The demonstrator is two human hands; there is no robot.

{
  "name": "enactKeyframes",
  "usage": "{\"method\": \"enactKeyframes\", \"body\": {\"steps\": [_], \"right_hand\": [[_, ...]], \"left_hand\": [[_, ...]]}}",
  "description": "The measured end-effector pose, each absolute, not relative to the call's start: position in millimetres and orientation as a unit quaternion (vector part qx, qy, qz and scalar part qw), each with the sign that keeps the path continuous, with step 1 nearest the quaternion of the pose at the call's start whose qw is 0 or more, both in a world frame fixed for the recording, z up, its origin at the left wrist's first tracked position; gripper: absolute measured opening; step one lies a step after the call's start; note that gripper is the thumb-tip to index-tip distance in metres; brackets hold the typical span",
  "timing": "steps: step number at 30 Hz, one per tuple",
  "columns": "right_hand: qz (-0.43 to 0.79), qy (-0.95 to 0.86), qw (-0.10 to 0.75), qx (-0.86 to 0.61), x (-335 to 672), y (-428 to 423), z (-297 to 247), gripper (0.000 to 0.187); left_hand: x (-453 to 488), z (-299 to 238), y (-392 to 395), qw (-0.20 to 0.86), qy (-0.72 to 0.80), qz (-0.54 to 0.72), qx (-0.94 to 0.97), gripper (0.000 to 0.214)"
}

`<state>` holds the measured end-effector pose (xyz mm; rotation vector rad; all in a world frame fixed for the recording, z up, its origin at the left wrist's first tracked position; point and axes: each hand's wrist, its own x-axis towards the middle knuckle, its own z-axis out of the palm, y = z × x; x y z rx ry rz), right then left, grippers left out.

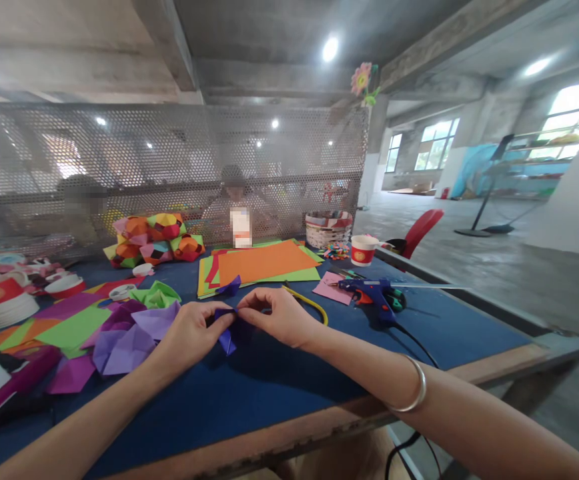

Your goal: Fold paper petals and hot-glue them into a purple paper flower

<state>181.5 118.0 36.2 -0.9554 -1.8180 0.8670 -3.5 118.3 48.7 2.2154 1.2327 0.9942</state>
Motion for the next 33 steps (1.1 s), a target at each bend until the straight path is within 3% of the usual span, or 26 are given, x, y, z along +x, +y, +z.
{"method": "enactKeyframes", "body": {"steps": [17,33], "right_hand": [[0.166,-0.786,0.414,-0.428,182,110,37,0.010],[0.133,-0.798,0.408,-0.423,179,110,31,0.012]], "left_hand": [[-2,39,118,0.164,0.442,0.300,0.829,0.036],[3,41,111,0.064,0.426,0.308,0.848,0.029]]}}
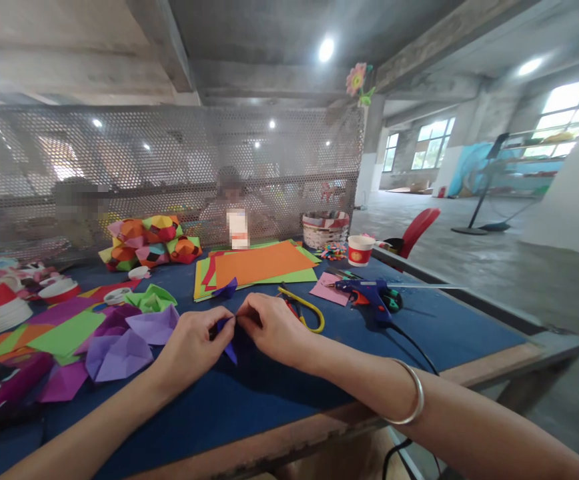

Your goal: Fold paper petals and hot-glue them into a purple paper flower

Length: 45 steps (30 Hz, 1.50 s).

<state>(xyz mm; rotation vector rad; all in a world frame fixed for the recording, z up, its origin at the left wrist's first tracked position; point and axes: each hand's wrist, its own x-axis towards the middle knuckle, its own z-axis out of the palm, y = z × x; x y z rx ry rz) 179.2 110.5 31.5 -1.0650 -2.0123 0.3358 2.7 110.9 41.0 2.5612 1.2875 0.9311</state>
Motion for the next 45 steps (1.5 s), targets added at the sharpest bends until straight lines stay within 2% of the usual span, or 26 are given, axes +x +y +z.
{"method": "enactKeyframes", "body": {"steps": [5,12,17,25,37,45], "right_hand": [[0.174,-0.778,0.410,-0.444,180,111,32,0.008],[0.171,-0.783,0.392,-0.451,181,113,33,0.010],[0.151,-0.788,0.383,-0.458,180,112,33,0.005],[0.125,-0.793,0.380,-0.460,179,109,33,0.007],[0.126,-0.796,0.368,-0.464,175,101,36,0.015],[0.126,-0.785,0.414,-0.443,174,102,33,0.021]], "left_hand": [[3,40,111,0.012,0.403,0.313,0.860,0.027],[2,38,113,-0.013,0.398,0.318,0.860,0.025],[1,37,114,-0.002,0.398,0.315,0.862,0.024],[2,41,111,0.024,0.402,0.303,0.864,0.024],[7,42,105,0.007,0.413,0.307,0.857,0.019],[7,41,104,0.006,0.409,0.326,0.852,0.019]]}}
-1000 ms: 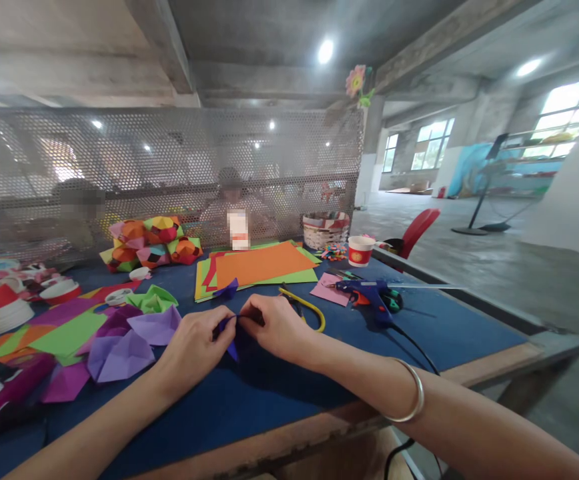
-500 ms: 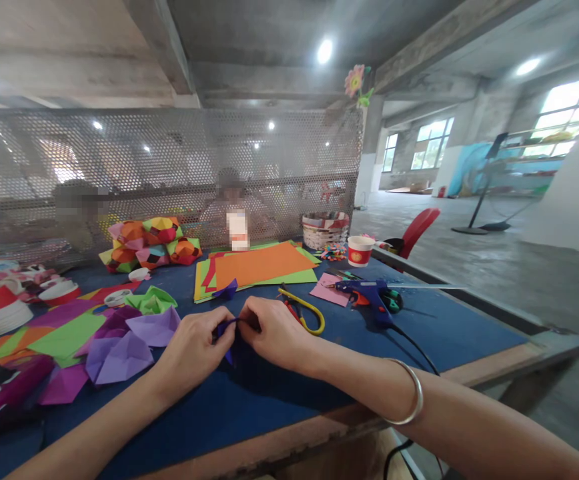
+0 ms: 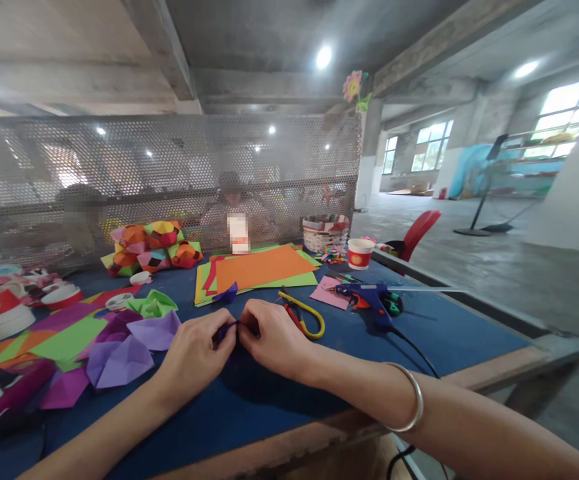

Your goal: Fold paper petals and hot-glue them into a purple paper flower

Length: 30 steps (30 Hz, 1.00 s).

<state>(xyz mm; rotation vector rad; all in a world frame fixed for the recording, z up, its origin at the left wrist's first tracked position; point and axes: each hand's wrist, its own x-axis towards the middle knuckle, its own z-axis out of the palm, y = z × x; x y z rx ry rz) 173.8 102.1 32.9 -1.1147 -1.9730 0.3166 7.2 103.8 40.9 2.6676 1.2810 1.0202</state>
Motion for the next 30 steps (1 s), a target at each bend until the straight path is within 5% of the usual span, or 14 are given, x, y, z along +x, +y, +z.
{"method": "enactKeyframes", "body": {"steps": [30], "right_hand": [[0.156,-0.773,0.395,-0.471,173.6,100.0,36.3,0.014]], "left_hand": [[5.9,41.1,104.1,-0.025,0.427,0.294,0.855,0.020]]}}
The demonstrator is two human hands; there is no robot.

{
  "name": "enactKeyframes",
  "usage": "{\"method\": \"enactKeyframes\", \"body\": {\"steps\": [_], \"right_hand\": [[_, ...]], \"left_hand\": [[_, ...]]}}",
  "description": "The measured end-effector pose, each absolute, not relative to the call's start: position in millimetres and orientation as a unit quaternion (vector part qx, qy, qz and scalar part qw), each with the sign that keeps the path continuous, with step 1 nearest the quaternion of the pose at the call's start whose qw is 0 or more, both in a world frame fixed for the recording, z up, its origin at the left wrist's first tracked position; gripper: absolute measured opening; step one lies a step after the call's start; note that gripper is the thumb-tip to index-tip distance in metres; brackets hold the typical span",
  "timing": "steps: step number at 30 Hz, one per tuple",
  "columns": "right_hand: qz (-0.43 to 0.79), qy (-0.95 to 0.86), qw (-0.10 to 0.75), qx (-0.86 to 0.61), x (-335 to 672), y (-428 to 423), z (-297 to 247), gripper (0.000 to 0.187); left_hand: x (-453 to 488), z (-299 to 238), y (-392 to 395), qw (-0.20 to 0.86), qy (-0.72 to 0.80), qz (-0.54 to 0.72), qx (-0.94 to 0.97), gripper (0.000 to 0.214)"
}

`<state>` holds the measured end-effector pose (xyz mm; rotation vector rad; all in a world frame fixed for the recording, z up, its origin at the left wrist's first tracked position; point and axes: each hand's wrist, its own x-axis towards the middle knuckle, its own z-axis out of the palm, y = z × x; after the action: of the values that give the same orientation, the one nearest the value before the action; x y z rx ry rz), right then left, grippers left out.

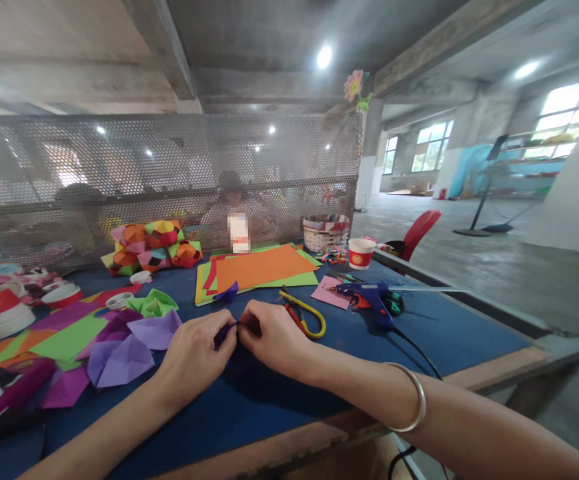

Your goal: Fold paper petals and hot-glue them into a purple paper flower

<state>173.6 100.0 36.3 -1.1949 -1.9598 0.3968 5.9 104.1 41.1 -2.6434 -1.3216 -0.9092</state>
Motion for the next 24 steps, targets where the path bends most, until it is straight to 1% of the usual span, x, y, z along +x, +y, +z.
{"method": "enactKeyframes", "body": {"steps": [8,11,13,18,20,24], "right_hand": [[0.138,-0.785,0.403,-0.450,172,100,34,0.021],[0.140,-0.779,0.420,-0.444,172,101,32,0.020],[0.161,-0.763,0.438,-0.448,172,103,32,0.018],[0.236,-0.709,0.473,-0.467,173,110,31,0.013],[0.254,-0.687,0.481,-0.481,173,113,31,0.013],[0.299,-0.642,0.493,-0.505,173,117,34,0.013]], "left_hand": [[8,41,102,0.058,-0.411,-0.310,-0.856,0.020],[9,41,104,0.049,-0.418,-0.306,-0.854,0.020],[8,41,107,0.029,-0.423,-0.308,-0.852,0.019],[6,42,117,-0.059,-0.426,-0.361,-0.828,0.017],[7,42,120,-0.130,-0.429,-0.392,-0.804,0.019],[9,44,123,-0.278,-0.419,-0.425,-0.753,0.031]]}}
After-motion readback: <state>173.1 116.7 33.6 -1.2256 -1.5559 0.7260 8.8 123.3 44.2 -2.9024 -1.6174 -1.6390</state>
